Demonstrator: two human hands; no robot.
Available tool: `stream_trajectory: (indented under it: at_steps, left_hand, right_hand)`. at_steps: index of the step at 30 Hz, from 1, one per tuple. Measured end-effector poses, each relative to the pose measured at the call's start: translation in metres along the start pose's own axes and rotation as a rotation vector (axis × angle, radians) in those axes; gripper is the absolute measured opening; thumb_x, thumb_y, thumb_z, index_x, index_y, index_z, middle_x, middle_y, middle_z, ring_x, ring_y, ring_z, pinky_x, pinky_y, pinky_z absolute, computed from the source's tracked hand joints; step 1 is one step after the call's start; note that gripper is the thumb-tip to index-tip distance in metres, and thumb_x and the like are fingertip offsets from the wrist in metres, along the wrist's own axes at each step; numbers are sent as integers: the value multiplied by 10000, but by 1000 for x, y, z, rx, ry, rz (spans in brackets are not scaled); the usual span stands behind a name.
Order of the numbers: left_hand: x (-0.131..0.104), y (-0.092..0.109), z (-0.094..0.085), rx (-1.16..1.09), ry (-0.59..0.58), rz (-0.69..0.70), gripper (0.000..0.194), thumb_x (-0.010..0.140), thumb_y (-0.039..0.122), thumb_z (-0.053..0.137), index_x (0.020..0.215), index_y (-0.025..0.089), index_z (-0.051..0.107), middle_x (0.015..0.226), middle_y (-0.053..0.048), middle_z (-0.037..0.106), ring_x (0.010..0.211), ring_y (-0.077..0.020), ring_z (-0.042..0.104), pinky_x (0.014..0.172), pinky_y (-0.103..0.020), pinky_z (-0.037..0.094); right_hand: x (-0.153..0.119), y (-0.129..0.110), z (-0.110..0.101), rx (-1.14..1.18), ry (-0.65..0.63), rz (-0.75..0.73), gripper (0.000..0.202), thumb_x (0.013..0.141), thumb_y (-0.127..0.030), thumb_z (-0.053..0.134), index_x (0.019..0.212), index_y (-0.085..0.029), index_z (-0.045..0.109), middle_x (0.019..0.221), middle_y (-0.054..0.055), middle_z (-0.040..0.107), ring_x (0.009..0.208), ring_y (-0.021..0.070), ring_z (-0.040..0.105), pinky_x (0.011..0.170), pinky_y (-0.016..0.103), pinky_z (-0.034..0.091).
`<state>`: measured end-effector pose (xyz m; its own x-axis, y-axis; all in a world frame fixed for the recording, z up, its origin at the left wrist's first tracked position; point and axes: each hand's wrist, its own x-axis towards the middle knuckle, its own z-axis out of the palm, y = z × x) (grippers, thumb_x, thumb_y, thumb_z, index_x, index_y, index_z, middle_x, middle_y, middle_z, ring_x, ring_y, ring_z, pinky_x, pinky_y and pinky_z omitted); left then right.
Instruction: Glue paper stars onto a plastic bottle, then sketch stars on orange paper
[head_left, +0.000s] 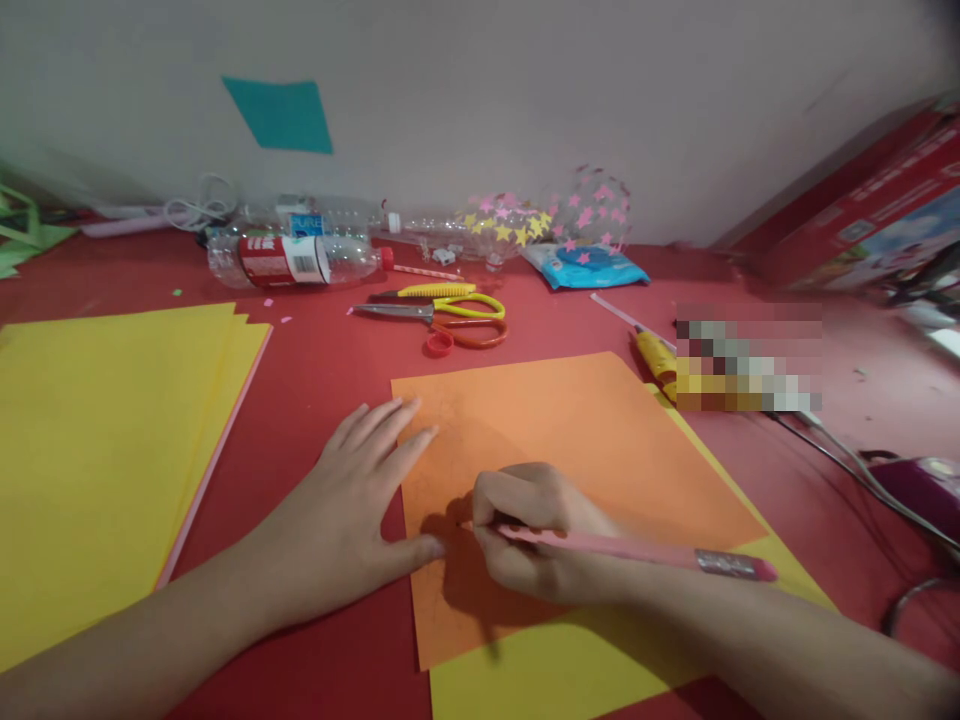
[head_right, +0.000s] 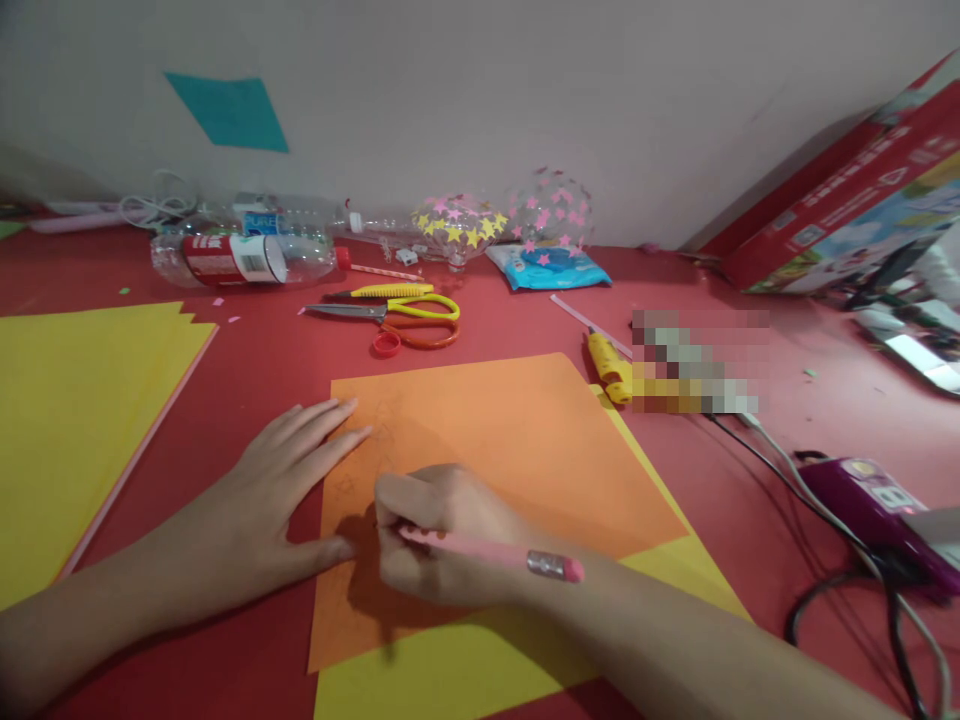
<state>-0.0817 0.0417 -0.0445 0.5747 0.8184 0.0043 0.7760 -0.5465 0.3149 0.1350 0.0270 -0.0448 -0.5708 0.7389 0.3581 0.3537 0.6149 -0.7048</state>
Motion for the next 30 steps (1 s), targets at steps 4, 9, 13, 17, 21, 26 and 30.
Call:
stream_trajectory:
  at_steps: [4,9,13,17,21,26,30]
  left_hand:
    - [0,0,0,-18,4,-13,843,759,697,558,1432,206,422,1568,-142,276,1427,-405,214,1135,-625,215]
    - [-1,-1,1,-2,4,-66,842,814,684,482,1456,149,380,1578,-183,219,1441,-421,141,1121,-641,219]
    - [-1,-1,1,-14,12,-65,722,881,623,416,1461,195,373,1600,-137,174,1452,-389,123,1123,-624,232]
    - [0,0,-2,13,-38,-5,832,815,709,455,1462,193,372,1591,-133,211,1449,-382,150,1150,-615,167]
    - [0,-1,-1,24,-31,17,898,769,740,492,1471,199,351,1593,-129,206,1450,-375,156,1159,-601,162]
    - [-1,-2,0,27,-28,14,903,768,737,499,1470,188,354,1592,-133,207,1447,-384,158,1157,-605,161]
    - [0,-1,-1,17,-29,18,901,765,731,511,1465,183,366,1590,-136,213,1442,-393,169,1154,-612,163]
  right_hand:
    - [3,-1,-12,171,11,204,152,810,-164,494,672,-200,443,556,-49,473,480,69,413,454,190,312]
    - [4,1,-21,350,181,416,185,900,-289,455,740,-200,480,522,-48,505,452,83,443,444,199,350]
    - [3,-2,-15,280,37,408,70,727,-135,533,744,-194,501,576,-48,514,479,77,433,427,178,314]
    - [1,-3,-9,187,-46,387,128,641,-69,496,671,-193,497,549,-61,481,459,64,390,409,166,274]
    - [-1,-2,-9,174,-74,353,113,674,-86,503,658,-195,474,548,-60,476,467,64,389,421,174,272]
    - [0,0,-9,184,-79,268,124,672,-73,484,644,-192,460,550,-60,464,465,57,384,421,166,269]
    - [-1,2,-6,205,-84,209,136,666,-68,484,627,-191,444,521,-70,441,442,48,366,413,157,265]
